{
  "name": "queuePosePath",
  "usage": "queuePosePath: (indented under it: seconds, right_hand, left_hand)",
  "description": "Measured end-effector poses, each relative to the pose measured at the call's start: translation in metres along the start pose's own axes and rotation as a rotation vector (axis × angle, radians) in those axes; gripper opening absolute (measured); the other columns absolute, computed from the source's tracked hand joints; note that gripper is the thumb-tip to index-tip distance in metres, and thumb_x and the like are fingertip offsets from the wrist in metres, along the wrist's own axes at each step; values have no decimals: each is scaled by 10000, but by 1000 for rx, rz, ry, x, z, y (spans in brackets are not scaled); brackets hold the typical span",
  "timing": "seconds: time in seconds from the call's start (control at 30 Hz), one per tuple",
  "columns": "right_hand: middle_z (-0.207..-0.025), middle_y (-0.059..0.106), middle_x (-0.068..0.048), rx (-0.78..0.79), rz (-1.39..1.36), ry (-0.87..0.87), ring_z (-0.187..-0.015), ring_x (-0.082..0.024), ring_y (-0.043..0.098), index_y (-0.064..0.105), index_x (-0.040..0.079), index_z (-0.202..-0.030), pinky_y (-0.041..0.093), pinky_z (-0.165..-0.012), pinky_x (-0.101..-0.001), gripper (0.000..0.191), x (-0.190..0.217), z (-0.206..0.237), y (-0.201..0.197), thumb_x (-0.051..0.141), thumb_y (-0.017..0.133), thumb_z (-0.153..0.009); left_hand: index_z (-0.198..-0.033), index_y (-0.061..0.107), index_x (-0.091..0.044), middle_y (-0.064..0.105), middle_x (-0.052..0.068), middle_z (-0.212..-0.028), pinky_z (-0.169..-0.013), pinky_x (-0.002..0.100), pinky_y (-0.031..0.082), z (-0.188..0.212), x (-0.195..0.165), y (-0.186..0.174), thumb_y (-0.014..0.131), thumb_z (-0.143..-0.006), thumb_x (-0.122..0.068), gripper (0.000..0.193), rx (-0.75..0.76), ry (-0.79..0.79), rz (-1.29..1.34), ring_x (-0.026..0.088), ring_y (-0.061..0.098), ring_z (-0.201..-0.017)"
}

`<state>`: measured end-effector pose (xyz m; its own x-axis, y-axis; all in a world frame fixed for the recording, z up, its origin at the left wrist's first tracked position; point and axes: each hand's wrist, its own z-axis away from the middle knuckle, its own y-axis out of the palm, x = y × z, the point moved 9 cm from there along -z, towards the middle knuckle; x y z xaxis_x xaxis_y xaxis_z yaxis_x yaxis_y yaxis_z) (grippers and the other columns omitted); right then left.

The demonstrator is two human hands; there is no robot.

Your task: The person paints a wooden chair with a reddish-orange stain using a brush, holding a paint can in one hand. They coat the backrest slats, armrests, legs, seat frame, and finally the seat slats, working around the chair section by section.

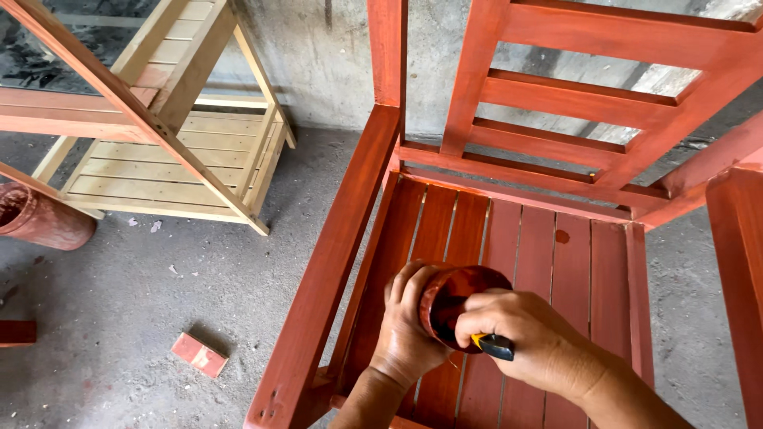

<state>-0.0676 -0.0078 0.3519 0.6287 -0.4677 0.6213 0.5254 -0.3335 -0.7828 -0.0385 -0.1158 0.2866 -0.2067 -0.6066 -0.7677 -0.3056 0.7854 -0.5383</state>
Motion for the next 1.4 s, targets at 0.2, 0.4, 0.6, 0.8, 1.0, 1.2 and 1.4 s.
queuePosePath:
  seconds: [0.2, 0.4, 0.6, 0.8, 1.0, 1.2, 1.4]
  right_hand:
    - [-911, 735, -78, -55, 37, -36, -835, -284, 715, 755, 110, -862, 570, -692, -413, 137, -6, 14, -5, 52, 696, -753]
    - [-1203, 733, -131, -289, 80, -228, -1118, -293, 698, 775, 147, -948, 580, -885, -380, 209, -32, 57, -23, 79, 708, -762]
    - [-1218, 738, -179, -557, -738, 100, -978, -268, 736, 771, 105, -991, 618, -791, -428, 161, -159, 110, -19, -15, 718, -898]
    - [-1128, 703, -251, -849, -1805, 96, -1008, -359, 689, 741, 44, -1049, 573, -847, -507, 190, -265, 167, 69, -79, 606, -994]
    - [-1191, 710, -199, -968, -937, 291, -1124, -334, 697, 726, 64, -969, 575, -970, -528, 149, -297, 186, 102, -50, 642, -923]
    - [-1213, 687, -148, -607, 2, 70, -1175, -306, 683, 710, 117, -887, 583, -973, -402, 192, -238, 117, 126, 26, 752, -723]
    - [-1210, 681, -159, -629, 51, 63, -1143, -301, 668, 701, 145, -950, 566, -972, -377, 385, -280, 47, 58, -97, 702, -651]
  left_hand:
    - [-1397, 492, -124, 501, 170, -1412, -1121, 483, 426, 4, 14, 12, 965, -563, -219, 963, 97, -172, 12, 400, 431, -1347]
    - [-1353, 563, -124, 573, 145, -1350, -1085, 417, 513, -2, 12, 37, 955, -563, -222, 887, 108, -221, 78, 334, 562, -1284]
    - [-1359, 521, -108, 534, 140, -1377, -1091, 403, 505, -8, 31, 41, 978, -565, -262, 930, 55, -252, 87, 329, 527, -1306]
    - [-1392, 513, -138, 468, 136, -1421, -1127, 436, 423, -4, 50, 62, 1033, -609, -330, 960, 214, -288, -74, 353, 406, -1370]
    - [-1424, 414, -75, 460, 138, -1442, -1139, 404, 459, -2, 95, 38, 991, -532, -326, 1092, 20, -500, 47, 306, 455, -1371]
    - [-1447, 388, -76, 444, 158, -1461, -1133, 417, 457, -27, 100, 44, 1010, -532, -320, 1133, -61, -447, 36, 319, 449, -1378]
    - [-1480, 350, -89, 412, 154, -1475, -1097, 395, 459, -47, 110, 56, 986, -566, -275, 1129, -42, -507, 111, 294, 465, -1378]
